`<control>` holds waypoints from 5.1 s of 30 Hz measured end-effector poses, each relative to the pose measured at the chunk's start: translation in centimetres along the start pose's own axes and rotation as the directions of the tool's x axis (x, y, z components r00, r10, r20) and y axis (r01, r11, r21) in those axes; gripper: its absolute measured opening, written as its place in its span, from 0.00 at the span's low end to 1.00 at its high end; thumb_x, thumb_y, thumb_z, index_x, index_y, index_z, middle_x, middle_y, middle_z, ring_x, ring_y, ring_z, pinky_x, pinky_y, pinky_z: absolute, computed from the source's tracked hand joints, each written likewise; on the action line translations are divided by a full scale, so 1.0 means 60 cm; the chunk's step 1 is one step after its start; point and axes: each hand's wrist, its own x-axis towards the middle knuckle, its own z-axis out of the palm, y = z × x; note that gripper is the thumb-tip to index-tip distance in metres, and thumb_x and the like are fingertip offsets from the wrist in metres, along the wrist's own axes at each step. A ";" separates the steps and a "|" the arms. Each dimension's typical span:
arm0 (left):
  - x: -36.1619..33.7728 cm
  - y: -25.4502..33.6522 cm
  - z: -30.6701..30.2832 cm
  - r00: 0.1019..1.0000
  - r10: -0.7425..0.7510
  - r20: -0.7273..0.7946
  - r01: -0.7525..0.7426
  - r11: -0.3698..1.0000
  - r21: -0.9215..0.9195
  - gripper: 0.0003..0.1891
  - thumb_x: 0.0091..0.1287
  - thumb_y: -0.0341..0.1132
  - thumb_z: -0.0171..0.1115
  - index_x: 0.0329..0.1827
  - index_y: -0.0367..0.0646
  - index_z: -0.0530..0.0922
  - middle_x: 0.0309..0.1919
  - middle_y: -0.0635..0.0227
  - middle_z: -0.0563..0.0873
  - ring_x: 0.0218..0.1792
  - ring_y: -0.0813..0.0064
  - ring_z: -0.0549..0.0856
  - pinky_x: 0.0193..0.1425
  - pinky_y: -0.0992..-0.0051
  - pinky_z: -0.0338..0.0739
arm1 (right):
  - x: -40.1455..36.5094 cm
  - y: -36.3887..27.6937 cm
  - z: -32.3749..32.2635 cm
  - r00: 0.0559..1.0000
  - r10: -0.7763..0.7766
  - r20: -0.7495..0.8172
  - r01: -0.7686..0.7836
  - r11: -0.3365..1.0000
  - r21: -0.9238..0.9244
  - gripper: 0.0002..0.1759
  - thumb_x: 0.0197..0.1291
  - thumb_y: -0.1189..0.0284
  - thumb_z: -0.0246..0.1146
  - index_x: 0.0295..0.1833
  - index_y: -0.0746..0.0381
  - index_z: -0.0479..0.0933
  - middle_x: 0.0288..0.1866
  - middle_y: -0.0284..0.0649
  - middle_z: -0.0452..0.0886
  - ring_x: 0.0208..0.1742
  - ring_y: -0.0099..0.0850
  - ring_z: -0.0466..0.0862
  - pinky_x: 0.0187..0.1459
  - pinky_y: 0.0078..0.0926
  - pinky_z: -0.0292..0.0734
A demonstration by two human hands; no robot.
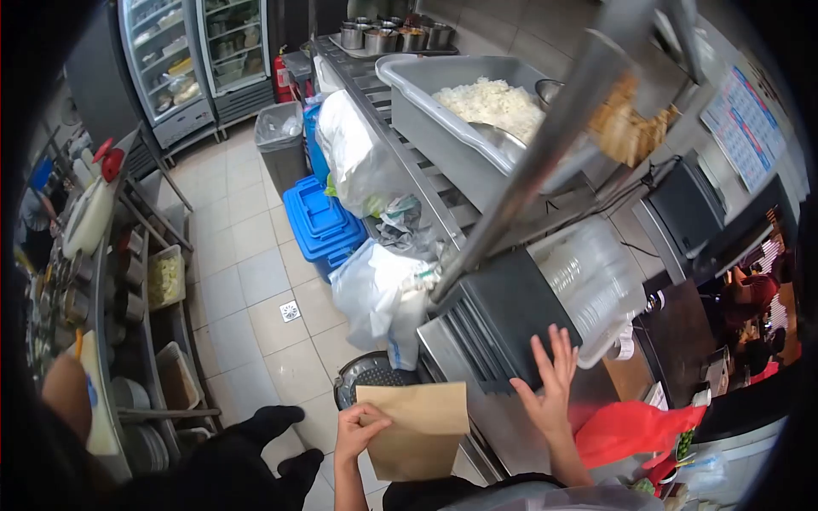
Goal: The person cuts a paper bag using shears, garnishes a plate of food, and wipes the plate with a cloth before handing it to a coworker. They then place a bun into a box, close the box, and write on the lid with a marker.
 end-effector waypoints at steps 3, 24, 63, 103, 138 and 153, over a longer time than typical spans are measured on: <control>0.064 -0.033 -0.041 0.983 0.006 0.185 0.001 0.999 -0.037 0.05 0.47 0.24 0.70 0.25 0.36 0.80 0.22 0.68 0.83 0.24 0.82 0.79 0.30 0.84 0.71 | 0.057 0.012 0.030 0.978 0.081 0.192 -0.062 0.993 -0.103 0.44 0.46 0.51 0.64 0.67 0.61 0.60 0.70 0.48 0.55 0.72 0.45 0.51 0.67 0.48 0.36; 0.288 -0.169 0.030 0.670 -0.230 0.706 0.447 0.884 -0.137 0.05 0.53 0.25 0.67 0.32 0.35 0.82 0.30 0.66 0.85 0.34 0.81 0.82 0.40 0.81 0.73 | 0.031 0.088 0.033 0.880 0.125 0.459 -0.063 0.987 -0.147 0.60 0.30 0.49 0.74 0.67 0.70 0.55 0.67 0.62 0.54 0.69 0.60 0.51 0.65 0.60 0.40; -0.494 -0.056 0.230 0.966 0.190 -0.177 -0.134 0.949 0.286 0.07 0.53 0.21 0.63 0.36 0.37 0.83 0.32 0.69 0.85 0.35 0.83 0.81 0.43 0.82 0.74 | -0.373 0.048 -0.009 0.918 -0.266 0.293 -0.272 0.112 0.956 0.45 0.55 0.43 0.52 0.69 0.62 0.54 0.73 0.40 0.47 0.73 0.35 0.48 0.68 0.39 0.44; -1.851 -0.268 0.310 -0.845 0.137 -0.517 -0.091 0.916 0.391 0.10 0.56 0.26 0.64 0.37 0.28 0.77 0.32 0.61 0.82 0.33 0.76 0.79 0.40 0.76 0.73 | -1.581 -1.082 -0.290 -0.721 -0.571 -0.392 -0.085 -0.488 0.869 0.19 0.65 0.64 0.50 0.54 0.64 0.72 0.51 0.47 0.77 0.49 0.38 0.78 0.50 0.33 0.73; -2.180 -0.199 0.068 -0.880 0.126 -0.459 -0.178 0.807 0.564 0.12 0.58 0.30 0.63 0.40 0.28 0.77 0.39 0.59 0.81 0.37 0.70 0.80 0.47 0.74 0.73 | -1.734 -1.663 -0.036 -0.066 -0.931 0.360 0.977 0.013 0.212 0.15 0.55 0.69 0.56 0.48 0.57 0.79 0.49 0.34 0.80 0.45 0.36 0.82 0.28 0.43 0.76; -2.347 -0.180 0.097 -0.711 0.178 -0.680 -0.277 0.818 0.504 0.13 0.62 0.33 0.61 0.42 0.30 0.77 0.35 0.62 0.83 0.33 0.78 0.82 0.37 0.79 0.76 | -1.627 -1.255 -0.383 -0.411 -0.907 -0.096 0.281 -0.226 0.933 0.15 0.52 0.64 0.62 0.31 0.65 0.71 0.19 0.37 0.76 0.22 0.31 0.80 0.24 0.28 0.75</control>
